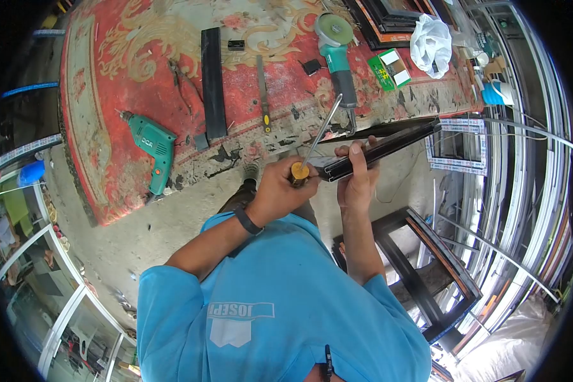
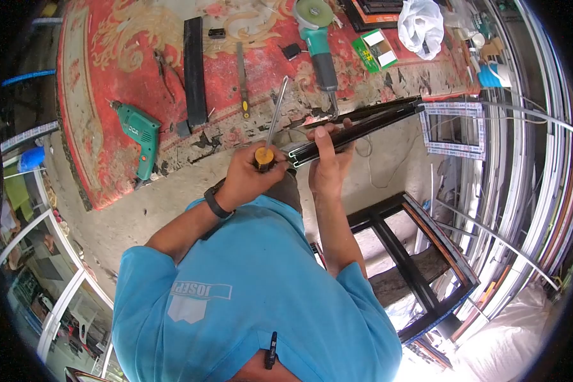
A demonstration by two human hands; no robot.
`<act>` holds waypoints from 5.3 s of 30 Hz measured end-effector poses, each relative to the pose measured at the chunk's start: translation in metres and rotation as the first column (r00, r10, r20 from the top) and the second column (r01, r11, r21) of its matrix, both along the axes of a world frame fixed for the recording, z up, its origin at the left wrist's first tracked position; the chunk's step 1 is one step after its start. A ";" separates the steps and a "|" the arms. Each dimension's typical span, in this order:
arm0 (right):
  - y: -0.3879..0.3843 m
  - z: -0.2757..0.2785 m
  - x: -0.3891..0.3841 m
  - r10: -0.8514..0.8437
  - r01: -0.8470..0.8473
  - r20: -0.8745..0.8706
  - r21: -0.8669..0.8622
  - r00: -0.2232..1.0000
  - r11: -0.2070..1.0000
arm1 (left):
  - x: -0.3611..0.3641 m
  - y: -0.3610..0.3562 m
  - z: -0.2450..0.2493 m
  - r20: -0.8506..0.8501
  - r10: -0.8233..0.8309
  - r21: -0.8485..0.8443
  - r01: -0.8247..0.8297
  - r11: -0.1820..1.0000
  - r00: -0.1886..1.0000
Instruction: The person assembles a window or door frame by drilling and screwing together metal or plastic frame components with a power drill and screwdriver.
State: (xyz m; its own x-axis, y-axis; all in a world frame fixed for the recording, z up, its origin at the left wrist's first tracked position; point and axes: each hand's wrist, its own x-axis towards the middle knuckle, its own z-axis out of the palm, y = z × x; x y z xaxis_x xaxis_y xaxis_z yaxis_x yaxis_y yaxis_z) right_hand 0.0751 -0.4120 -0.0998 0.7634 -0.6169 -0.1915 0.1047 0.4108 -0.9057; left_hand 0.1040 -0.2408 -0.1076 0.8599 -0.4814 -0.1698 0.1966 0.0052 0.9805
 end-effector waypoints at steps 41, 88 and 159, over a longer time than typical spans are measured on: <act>0.000 -0.005 0.005 -0.038 0.038 -0.005 -0.029 0.999 0.999 | 0.003 0.021 -0.011 0.001 -0.035 0.046 0.035 0.998 0.999; 0.000 -0.001 0.008 -0.043 0.042 -0.045 -0.011 0.998 0.999 | -0.016 0.159 0.034 -0.499 -0.414 -0.152 0.394 0.907 0.761; -0.001 -0.023 -0.023 -0.184 0.165 0.200 0.106 0.962 0.981 | -0.061 0.174 0.042 -0.619 -0.198 -0.050 0.213 0.976 0.760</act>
State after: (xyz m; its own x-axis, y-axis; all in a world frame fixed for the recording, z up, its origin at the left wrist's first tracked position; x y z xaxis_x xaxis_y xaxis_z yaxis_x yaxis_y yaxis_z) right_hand 0.0521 -0.4128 -0.1227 0.6741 -0.7319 -0.0994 0.3639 0.4462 -0.8176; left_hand 0.0429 -0.0665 -0.0653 0.4464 -0.6236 -0.6418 0.7525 -0.1265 0.6463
